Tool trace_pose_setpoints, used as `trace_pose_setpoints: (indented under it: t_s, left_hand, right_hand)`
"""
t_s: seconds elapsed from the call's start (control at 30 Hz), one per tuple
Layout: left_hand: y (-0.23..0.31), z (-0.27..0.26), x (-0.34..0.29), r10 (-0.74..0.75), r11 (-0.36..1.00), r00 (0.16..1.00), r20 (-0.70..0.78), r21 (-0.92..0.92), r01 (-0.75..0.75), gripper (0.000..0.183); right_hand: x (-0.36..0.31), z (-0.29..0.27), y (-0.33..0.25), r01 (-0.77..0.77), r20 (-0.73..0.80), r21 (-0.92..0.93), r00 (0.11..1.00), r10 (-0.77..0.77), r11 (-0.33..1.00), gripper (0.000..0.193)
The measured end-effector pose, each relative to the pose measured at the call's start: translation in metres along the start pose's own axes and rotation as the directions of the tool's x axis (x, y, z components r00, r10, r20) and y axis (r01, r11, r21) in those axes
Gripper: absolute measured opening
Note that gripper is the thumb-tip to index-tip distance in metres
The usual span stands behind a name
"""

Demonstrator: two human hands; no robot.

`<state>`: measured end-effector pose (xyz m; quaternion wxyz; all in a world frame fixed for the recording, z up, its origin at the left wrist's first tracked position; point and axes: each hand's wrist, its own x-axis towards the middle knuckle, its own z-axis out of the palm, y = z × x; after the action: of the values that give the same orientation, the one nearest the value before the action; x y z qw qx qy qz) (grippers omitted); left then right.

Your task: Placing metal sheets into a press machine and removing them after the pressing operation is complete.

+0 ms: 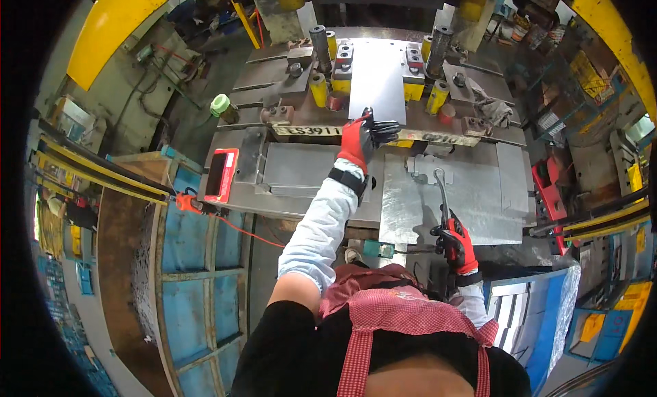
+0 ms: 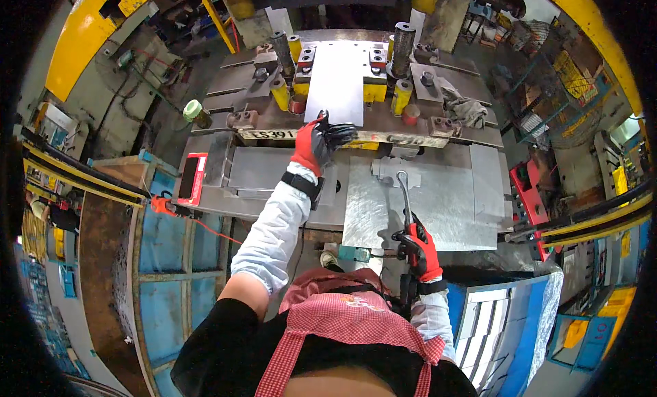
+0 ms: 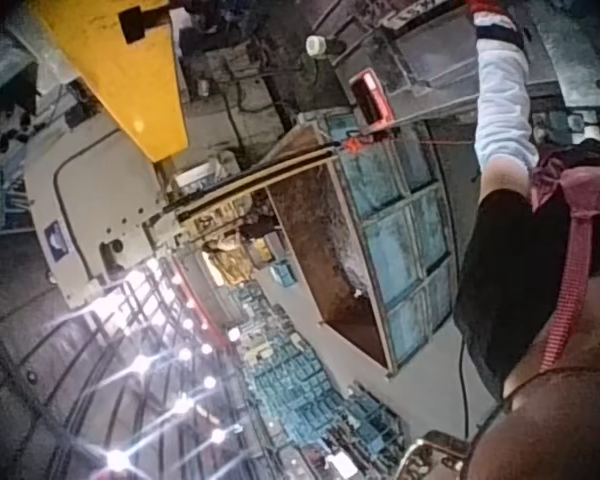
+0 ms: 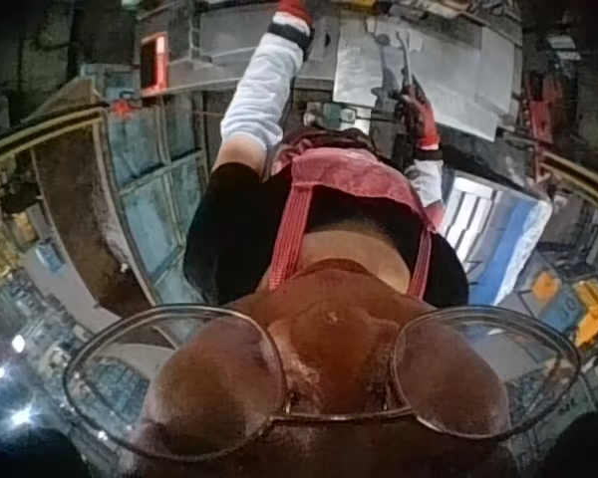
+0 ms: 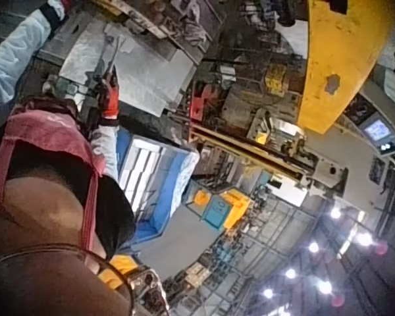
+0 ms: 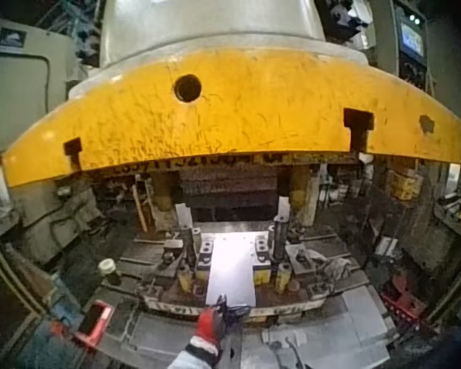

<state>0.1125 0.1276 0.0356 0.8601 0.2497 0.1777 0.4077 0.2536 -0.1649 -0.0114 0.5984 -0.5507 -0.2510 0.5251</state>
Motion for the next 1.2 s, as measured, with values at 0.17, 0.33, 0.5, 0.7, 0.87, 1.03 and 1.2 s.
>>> trace_pose_setpoints:
  t_s: [0.17, 0.33, 0.5, 0.7, 0.87, 1.03, 1.2]
  left_hand:
    - [-0.009, -0.002, 0.003, -0.006, 0.997, 0.999, 0.032, 0.079, 0.003, 0.040]
    - [-0.010, -0.015, 0.017, -0.131, 0.986, 0.991, -0.020, -0.107, 0.128, 0.047]
    - [-0.016, -0.010, 0.021, -0.083, 0.986, 0.996, -0.035, -0.149, 0.077, 0.050]
    - [-0.015, 0.005, 0.015, -0.066, 0.987, 0.990, -0.121, -0.154, 0.047, 0.051]
    - [-0.013, 0.009, 0.014, 0.013, 0.999, 0.989, -0.146, -0.048, -0.020, 0.038]
    - [-0.013, 0.009, 0.014, 0.057, 0.997, 0.977, -0.204, -0.041, -0.066, 0.036]
    - [-0.011, 0.014, 0.011, 0.046, 0.998, 0.980, -0.194, -0.034, -0.053, 0.036]
  right_hand:
    - [-0.003, -0.007, 0.000, -0.031, -0.028, 0.013, 0.999, 0.031, 0.999, 0.047]
    - [-0.002, -0.016, 0.005, 0.012, -0.107, -0.156, 0.994, -0.029, 0.988, 0.021]
    - [0.009, -0.033, 0.013, 0.007, -0.176, -0.083, 0.984, -0.022, 0.996, 0.015]
    - [0.038, -0.067, 0.034, 0.080, -0.268, -0.056, 0.959, -0.092, 0.995, 0.016]
    - [0.048, -0.085, 0.053, 0.048, -0.013, 0.404, 0.999, -0.046, 0.914, 0.021]
    - [0.050, -0.097, 0.054, -0.054, -0.142, 0.394, 0.983, 0.118, 0.918, 0.018]
    - [0.052, -0.101, 0.050, -0.099, -0.015, 0.416, 0.993, 0.116, 0.904, 0.018]
